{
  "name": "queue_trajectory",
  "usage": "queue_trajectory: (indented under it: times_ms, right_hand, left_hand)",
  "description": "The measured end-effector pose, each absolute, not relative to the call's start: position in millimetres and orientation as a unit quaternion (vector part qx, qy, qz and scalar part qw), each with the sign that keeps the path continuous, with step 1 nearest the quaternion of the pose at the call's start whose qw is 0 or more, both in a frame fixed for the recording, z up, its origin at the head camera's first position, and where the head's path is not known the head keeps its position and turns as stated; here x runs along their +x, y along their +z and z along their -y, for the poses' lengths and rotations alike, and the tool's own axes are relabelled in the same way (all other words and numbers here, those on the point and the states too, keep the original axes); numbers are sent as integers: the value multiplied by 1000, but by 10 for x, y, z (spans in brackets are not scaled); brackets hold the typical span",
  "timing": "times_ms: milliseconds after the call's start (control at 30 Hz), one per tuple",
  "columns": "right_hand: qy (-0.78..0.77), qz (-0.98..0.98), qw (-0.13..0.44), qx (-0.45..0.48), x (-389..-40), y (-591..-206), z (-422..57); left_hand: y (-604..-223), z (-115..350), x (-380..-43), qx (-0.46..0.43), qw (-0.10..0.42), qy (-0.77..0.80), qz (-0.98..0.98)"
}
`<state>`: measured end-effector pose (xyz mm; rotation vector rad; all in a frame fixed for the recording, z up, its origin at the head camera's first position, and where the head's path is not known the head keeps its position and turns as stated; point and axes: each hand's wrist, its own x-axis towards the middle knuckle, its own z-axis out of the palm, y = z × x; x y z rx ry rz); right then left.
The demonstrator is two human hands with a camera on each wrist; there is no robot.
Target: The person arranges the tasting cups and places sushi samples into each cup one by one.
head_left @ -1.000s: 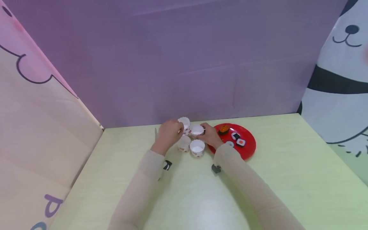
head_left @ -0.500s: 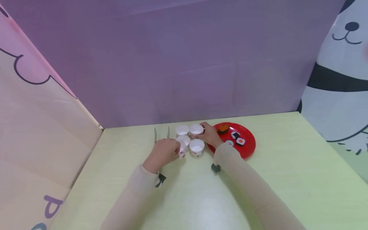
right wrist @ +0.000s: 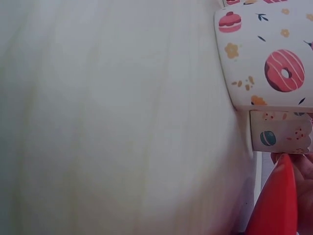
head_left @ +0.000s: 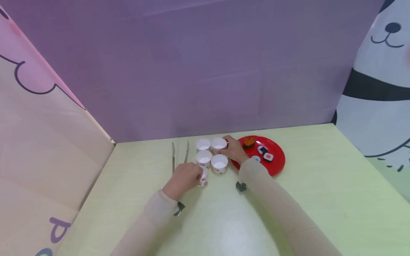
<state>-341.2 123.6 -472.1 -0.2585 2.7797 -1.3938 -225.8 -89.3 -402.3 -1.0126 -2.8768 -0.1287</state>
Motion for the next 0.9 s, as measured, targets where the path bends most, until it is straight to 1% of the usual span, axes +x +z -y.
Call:
queue_trajectory:
  times_ms: [200,467,900]
  right_hand:
    - [-445,-891,4,-90,-3411,-4715,-1241]
    - [-451,-889,20,-79,-3388,-4692,-1229]
    - [-452,-889,30,-71,-3416,-4704,-1231]
  left_hand:
    - [-4107,885,-2283,-339,60,-34,938]
    - [-4147,872,-2302,-342,81,-37,935]
    - [-4046,843,-2298,-331,66,-53,940]
